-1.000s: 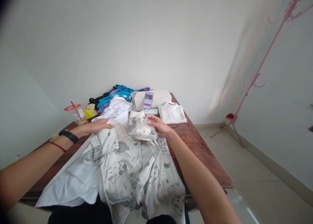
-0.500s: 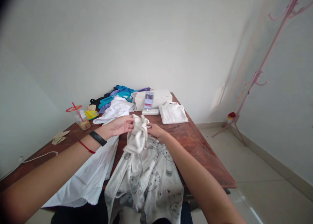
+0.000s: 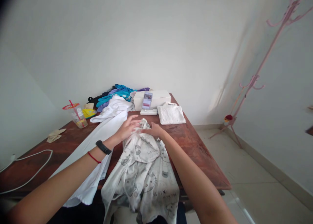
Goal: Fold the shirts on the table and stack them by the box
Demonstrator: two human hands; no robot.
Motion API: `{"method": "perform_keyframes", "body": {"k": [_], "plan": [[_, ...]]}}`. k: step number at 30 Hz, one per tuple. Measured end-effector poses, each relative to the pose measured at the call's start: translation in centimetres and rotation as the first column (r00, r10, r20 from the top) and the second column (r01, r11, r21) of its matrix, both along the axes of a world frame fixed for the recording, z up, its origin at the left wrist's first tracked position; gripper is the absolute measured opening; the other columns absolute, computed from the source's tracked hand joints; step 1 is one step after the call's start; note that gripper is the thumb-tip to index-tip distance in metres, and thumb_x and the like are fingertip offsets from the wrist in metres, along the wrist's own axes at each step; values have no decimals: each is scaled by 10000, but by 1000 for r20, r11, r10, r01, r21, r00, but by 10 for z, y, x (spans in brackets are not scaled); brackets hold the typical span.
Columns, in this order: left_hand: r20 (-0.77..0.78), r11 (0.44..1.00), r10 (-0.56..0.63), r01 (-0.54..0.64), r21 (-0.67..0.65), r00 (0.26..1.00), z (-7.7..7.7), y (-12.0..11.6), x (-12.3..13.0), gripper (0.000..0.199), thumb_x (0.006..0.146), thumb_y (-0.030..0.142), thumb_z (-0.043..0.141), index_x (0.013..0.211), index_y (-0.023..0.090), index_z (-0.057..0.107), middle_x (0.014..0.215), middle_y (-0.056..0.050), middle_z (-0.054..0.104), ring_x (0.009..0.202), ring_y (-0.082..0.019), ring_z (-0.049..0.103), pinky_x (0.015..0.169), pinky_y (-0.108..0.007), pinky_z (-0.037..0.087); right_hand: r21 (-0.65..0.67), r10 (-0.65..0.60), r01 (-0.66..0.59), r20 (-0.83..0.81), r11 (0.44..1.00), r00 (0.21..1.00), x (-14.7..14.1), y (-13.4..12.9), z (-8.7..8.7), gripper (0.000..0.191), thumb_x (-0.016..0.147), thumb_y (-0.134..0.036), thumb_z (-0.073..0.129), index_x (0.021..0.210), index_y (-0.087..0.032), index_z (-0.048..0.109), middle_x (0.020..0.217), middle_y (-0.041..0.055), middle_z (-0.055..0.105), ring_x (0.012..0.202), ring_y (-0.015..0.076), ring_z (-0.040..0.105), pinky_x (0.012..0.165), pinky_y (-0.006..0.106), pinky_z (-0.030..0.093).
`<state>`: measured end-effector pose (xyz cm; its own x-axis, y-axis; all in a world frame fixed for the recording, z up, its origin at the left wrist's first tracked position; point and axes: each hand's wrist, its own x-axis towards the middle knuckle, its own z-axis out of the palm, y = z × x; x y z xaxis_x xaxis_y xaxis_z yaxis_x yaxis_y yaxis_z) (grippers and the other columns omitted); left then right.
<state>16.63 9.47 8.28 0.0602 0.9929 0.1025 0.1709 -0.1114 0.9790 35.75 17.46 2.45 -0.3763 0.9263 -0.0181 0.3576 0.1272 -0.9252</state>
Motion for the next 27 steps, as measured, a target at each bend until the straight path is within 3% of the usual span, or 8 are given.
{"method": "perform_keyframes", "body": {"k": [3, 6, 10, 13, 16, 18, 21, 27], "plan": [[-139, 957, 262, -238, 168, 955, -2, -5, -19, 477, 839, 213, 620, 1302, 190, 508, 1428, -168, 543, 1330, -269, 523, 1106, -402, 394, -41, 2, 1, 77, 999, 997, -3, -4, 1, 821, 504, -497, 946, 1215, -166, 705, 1244, 154, 700, 1216, 378, 606, 990, 419, 497], [-134, 931, 363, -366, 6, 922, -1, -26, -34, 591, 822, 247, 682, 1367, 210, 458, 1512, -157, 469, 1422, -295, 427, 1140, -402, 366, -74, 22, -22, 8, 997, 1000, -12, -11, 0, 584, 556, -369, 931, 1079, -177, 758, 1088, 99, 758, 1105, 338, 666, 942, 400, 520], [158, 887, 192, -102, -450, 968, 2, -63, -44, 907, 782, 293, 797, 1522, 246, 275, 1364, -142, 610, 1203, -279, 631, 975, -390, 524, -136, -33, 11, -157, 991, 987, -30, -28, 4, 549, 637, -189, 835, 1173, -154, 722, 1038, 68, 769, 1034, 285, 695, 890, 358, 545], [330, 896, 56, 98, -433, 942, 6, -77, -49, 839, 760, 303, 848, 1469, 247, 403, 1261, -105, 679, 1084, -255, 689, 912, -357, 562, -178, 95, -187, -428, 966, 899, -42, -49, 14, 620, 701, -230, 795, 1301, -182, 643, 1054, 55, 762, 930, 241, 722, 841, 354, 573], [392, 898, -78, 235, -371, 917, 11, -80, -50, 706, 762, 378, 851, 1373, 201, 544, 1225, -120, 707, 1102, -296, 690, 931, -380, 560, -115, 263, -488, -724, 865, 637, -50, -72, 23, 649, 698, -299, 844, 1301, -208, 618, 1068, 56, 753, 880, 221, 727, 852, 366, 578], [391, 883, -137, 291, -368, 910, 12, -83, -48, 736, 730, 405, 871, 1362, 185, 564, 1213, -131, 718, 1110, -322, 691, 951, -408, 553, -70, 338, -597, -769, 799, 543, -53, -83, 24, 604, 704, -328, 863, 1250, -207, 635, 1059, 55, 750, 869, 208, 723, 848, 351, 576], [338, 917, -139, 250, -311, 931, 10, -91, -41, 792, 690, 348, 895, 1386, 194, 549, 1220, -124, 723, 1149, -330, 677, 991, -425, 531, -43, 392, -632, -751, 774, 531, -53, -89, 25, 609, 717, -323, 874, 1261, -221, 621, 1081, 45, 738, 896, 191, 709, 827, 314, 570], [214, 954, 101, -33, -298, 972, 14, -113, -34, 695, 678, 318, 846, 1310, 159, 603, 1171, -130, 746, 1087, -349, 704, 931, -444, 565, 72, 458, -530, -608, 845, 648, -43, -78, 35, 678, 793, -384, 817, 1398, -264, 533, 985, 23, 744, 823, 167, 693, 766, 299, 556]]}}
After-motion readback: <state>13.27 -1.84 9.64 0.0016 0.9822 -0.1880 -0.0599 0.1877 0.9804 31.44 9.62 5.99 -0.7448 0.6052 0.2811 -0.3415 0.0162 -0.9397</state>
